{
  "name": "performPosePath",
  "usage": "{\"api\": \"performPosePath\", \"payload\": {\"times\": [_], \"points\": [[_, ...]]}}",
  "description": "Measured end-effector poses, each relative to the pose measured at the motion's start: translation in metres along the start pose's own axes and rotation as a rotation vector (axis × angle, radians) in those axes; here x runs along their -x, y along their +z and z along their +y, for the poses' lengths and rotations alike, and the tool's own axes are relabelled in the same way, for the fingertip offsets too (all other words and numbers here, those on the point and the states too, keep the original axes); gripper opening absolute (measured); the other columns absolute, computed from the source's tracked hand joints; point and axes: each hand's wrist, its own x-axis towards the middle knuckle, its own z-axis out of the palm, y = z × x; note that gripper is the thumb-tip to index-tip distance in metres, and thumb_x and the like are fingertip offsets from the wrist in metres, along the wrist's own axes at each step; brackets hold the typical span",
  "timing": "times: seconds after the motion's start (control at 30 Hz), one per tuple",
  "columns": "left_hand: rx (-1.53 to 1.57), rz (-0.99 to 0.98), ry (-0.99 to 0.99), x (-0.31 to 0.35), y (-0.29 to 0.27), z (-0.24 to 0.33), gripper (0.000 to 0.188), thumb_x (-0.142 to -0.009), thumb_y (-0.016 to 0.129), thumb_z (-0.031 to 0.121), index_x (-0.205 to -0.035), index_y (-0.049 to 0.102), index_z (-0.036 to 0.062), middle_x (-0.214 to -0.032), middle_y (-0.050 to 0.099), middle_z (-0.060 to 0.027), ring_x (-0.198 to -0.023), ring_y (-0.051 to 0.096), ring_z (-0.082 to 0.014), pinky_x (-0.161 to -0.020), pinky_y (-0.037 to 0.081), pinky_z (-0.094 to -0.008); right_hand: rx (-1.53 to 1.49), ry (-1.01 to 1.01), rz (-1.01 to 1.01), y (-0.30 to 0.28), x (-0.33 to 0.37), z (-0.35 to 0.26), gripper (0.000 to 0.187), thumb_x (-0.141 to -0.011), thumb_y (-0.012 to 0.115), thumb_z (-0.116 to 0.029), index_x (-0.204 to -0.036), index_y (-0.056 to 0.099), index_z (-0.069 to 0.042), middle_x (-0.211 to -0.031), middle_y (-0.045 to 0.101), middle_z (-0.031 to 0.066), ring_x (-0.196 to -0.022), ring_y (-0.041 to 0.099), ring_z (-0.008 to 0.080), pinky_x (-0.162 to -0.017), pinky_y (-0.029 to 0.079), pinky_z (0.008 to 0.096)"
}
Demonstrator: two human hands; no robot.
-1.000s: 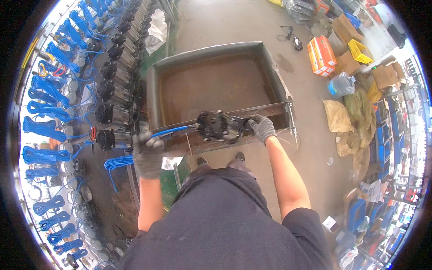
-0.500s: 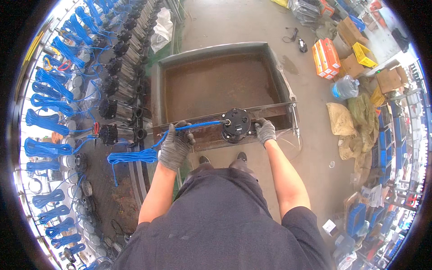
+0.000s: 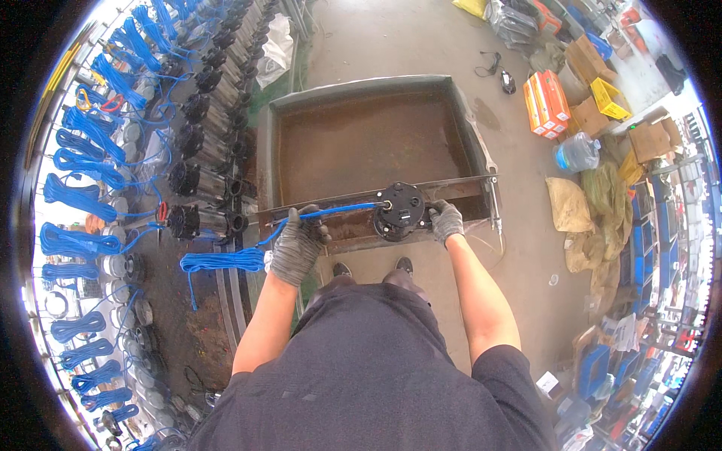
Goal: Submerging a motorized pump component into water to check for leaks or performance, then organizing wiring.
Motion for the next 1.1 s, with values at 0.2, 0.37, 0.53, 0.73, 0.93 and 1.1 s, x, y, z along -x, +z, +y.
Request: {"api": "performPosePath", "payload": {"times": [0.2,0.37,0.53,0.73,0.93,1.1], "points": [[-0.063,0.085,0.036,0.003,-0.003,0.002,0.045,-0.100,0.063,0.049,-0.113,0.071,0.0058,-0.092,0.074,-0.0088,-0.080,0.071,-0.0234,-0.073,0.061,-0.0390,-0.031,0.053,-0.057,0.003,-0.006,-0.001,0.024,-0.095,0.066,-0.010,-0.118,0.071,-0.004,-0.113,0.075,0.0201,-0.107,0.072,0.0335,-0.093,0.055,0.0404],[-0.156,0.159,0.196,0.007,0.006,0.021,0.045,-0.098,0.065,0.052,-0.104,0.071,0.0076,-0.086,0.073,-0.0068,-0.075,0.071,-0.0217,-0.070,0.060,-0.0367,-0.031,-0.023,-0.021,0.010,-0.018,0.032,0.035,-0.092,0.066,-0.008,-0.127,0.065,-0.003,-0.111,0.076,0.0181,-0.104,0.073,0.0308,-0.092,0.055,0.0400],[-0.088,0.359,0.491,0.044,-0.061,0.087,0.043,-0.095,0.070,0.050,-0.099,0.069,0.0069,-0.083,0.070,-0.0066,-0.067,0.066,-0.0183,-0.061,0.057,-0.0345,-0.068,-0.120,-0.179,-0.031,0.019,-0.105,0.036,-0.088,0.068,-0.009,-0.123,0.067,-0.001,-0.108,0.077,0.0162,-0.098,0.074,0.0262,-0.091,0.056,0.0343],[-0.553,0.759,0.403,0.043,-0.125,0.095,0.050,-0.101,0.061,0.054,-0.095,0.068,0.0045,-0.074,0.070,-0.0062,-0.061,0.068,-0.0158,-0.051,0.054,-0.0278,0.291,-0.375,-0.180,0.006,0.058,-0.209,0.032,-0.082,0.073,-0.018,-0.113,0.073,-0.008,-0.111,0.069,0.0170,-0.095,0.072,0.0336,-0.090,0.057,0.0403],[-0.334,0.655,0.498,0.048,-0.099,0.091,0.046,-0.100,0.064,0.051,-0.100,0.069,0.0048,-0.078,0.072,-0.0067,-0.063,0.069,-0.0173,-0.054,0.055,-0.0297,0.283,-0.318,-0.218,0.000,0.049,-0.192,0.032,-0.081,0.077,-0.016,-0.112,0.073,-0.009,-0.111,0.066,0.0166,-0.098,0.071,0.0324,-0.090,0.057,0.0418],[0.031,0.216,0.438,0.058,-0.066,0.097,0.048,-0.098,0.066,0.051,-0.106,0.070,0.0033,-0.084,0.071,-0.0091,-0.074,0.069,-0.0199,-0.070,0.058,-0.0332,-0.174,-0.289,-0.125,-0.019,0.028,-0.094,0.028,-0.088,0.071,-0.007,-0.115,0.071,-0.003,-0.111,0.070,0.0192,-0.099,0.071,0.0288,-0.091,0.056,0.0406]]}}
